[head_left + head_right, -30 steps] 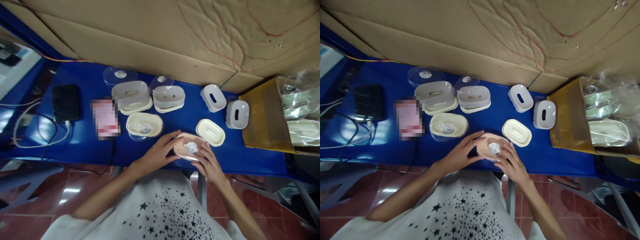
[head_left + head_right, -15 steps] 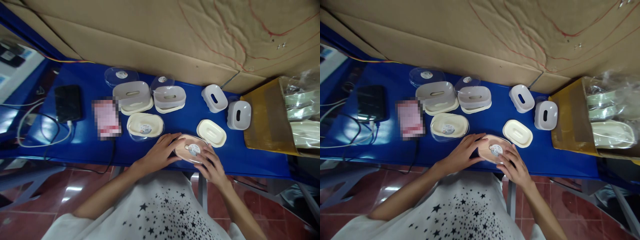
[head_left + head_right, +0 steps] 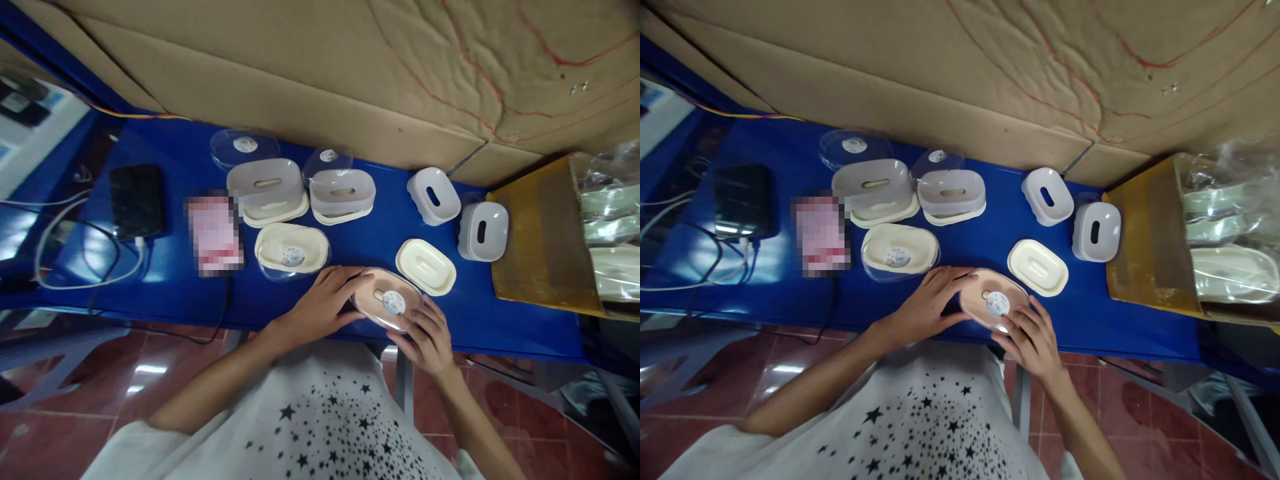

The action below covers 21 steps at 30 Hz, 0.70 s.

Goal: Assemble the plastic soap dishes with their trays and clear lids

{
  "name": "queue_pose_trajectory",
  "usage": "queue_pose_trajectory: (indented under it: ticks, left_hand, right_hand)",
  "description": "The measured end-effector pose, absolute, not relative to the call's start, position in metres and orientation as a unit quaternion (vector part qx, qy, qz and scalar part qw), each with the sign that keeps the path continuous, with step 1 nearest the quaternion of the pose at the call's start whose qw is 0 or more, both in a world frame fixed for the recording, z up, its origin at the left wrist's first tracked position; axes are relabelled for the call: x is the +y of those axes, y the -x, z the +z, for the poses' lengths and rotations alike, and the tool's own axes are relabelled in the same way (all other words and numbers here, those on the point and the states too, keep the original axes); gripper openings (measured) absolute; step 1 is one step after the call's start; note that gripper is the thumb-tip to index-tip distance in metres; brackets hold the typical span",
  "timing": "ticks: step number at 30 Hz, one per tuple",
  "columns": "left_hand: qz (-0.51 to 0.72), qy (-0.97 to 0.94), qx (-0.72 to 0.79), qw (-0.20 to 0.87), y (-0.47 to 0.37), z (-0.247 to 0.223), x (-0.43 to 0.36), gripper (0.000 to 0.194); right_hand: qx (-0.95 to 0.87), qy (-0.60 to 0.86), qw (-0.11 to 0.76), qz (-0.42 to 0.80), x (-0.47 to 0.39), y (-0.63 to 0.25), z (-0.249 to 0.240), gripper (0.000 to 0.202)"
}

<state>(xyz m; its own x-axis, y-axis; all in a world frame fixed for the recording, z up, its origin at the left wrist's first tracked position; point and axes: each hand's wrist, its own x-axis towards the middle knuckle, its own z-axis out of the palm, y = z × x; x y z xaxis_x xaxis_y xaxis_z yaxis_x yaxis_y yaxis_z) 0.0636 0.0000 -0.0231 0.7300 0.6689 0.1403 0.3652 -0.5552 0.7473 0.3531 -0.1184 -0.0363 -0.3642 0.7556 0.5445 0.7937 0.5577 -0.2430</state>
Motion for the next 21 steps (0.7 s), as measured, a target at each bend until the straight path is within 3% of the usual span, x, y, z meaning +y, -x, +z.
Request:
queue_pose_trajectory:
  ticks: [13,21]
  left_hand:
    - [0.212,-0.867,0.296,0.339,-0.063,-0.027,-0.001,0.073]
    - [0.242,-0.874,0.276,0.321,-0.064,-0.02,-0.002,0.084]
  right_hand:
    - [-0.815,0.524,0.247,0.025,-0.112,-0.345,-0.021,0.082]
    - [-0.799,0.54,0.253,0.079,-0.103,-0.344,-0.02,0.077]
